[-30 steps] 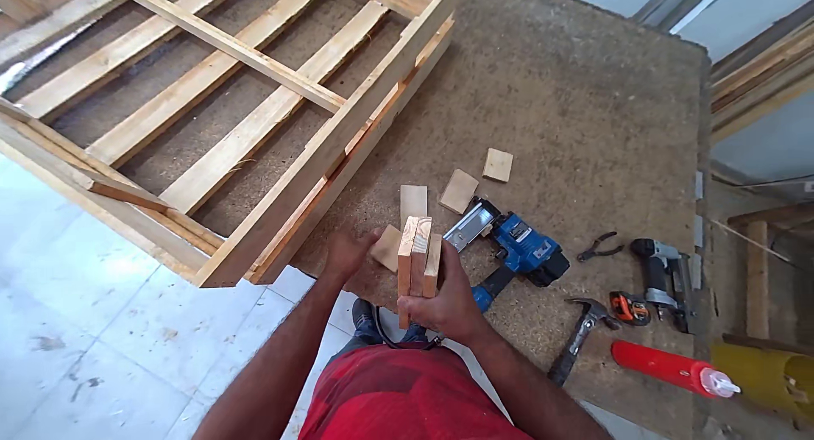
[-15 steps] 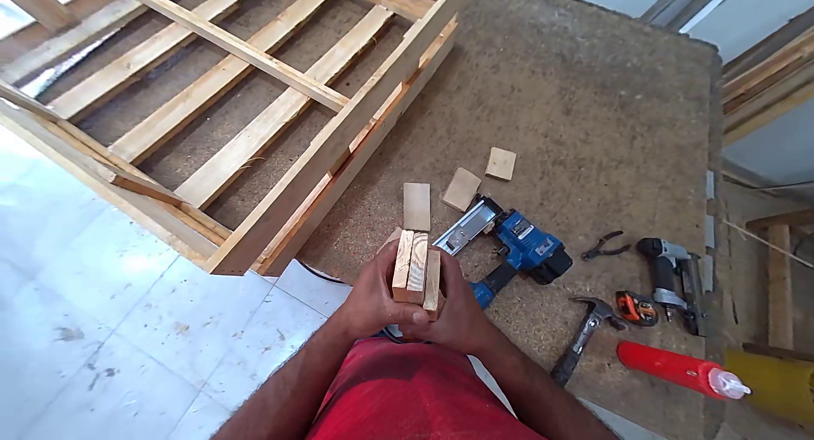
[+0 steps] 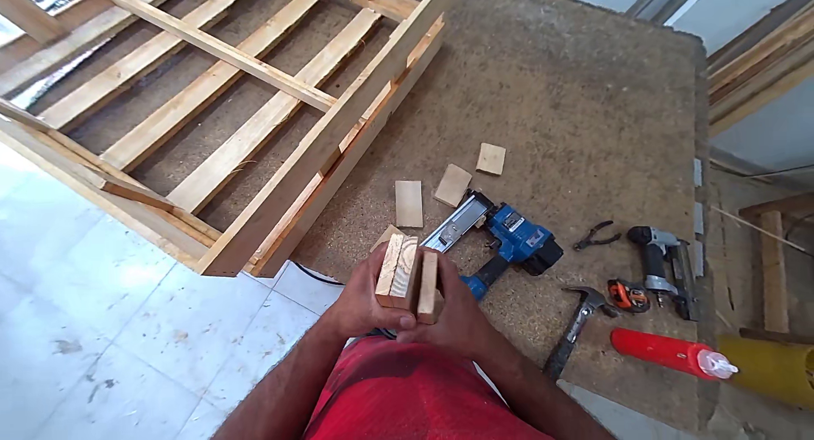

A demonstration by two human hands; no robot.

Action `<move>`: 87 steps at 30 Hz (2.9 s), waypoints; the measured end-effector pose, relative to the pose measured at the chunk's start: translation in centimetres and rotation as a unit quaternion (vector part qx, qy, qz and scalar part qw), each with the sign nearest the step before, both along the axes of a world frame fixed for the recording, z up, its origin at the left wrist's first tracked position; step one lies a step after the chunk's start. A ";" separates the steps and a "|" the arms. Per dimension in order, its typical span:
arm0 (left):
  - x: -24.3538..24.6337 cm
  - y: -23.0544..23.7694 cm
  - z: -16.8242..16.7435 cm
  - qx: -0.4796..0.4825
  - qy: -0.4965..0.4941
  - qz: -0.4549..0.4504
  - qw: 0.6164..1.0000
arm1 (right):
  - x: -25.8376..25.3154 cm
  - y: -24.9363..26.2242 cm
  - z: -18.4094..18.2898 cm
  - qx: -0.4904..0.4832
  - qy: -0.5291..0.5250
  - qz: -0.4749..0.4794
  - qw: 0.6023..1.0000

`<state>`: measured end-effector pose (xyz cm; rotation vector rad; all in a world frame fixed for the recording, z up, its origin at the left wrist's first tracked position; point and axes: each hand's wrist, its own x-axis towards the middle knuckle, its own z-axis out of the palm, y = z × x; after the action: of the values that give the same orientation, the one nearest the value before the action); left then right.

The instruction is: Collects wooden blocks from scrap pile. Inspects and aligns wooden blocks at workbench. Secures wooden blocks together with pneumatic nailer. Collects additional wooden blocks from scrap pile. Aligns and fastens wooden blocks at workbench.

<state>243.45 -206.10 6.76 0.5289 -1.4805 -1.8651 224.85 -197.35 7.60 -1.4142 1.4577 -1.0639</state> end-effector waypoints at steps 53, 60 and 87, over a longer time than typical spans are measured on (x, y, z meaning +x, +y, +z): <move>1.4 1.9 1.8 -0.176 -0.206 -0.027 0.962 | 0.6 0.9 5.5 -0.018 0.091 0.006 0.996; 1.0 2.0 2.2 -0.161 -0.250 -0.016 0.954 | 0.5 0.6 5.4 -0.010 0.109 0.011 0.994; -0.3 1.4 2.1 -0.427 -0.485 0.041 0.762 | -0.8 -0.8 0.8 0.191 -0.054 -0.019 0.980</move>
<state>243.16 -204.65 8.90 1.1224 -2.6554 -0.5644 224.06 -198.11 8.35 -1.0444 1.5193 -0.8143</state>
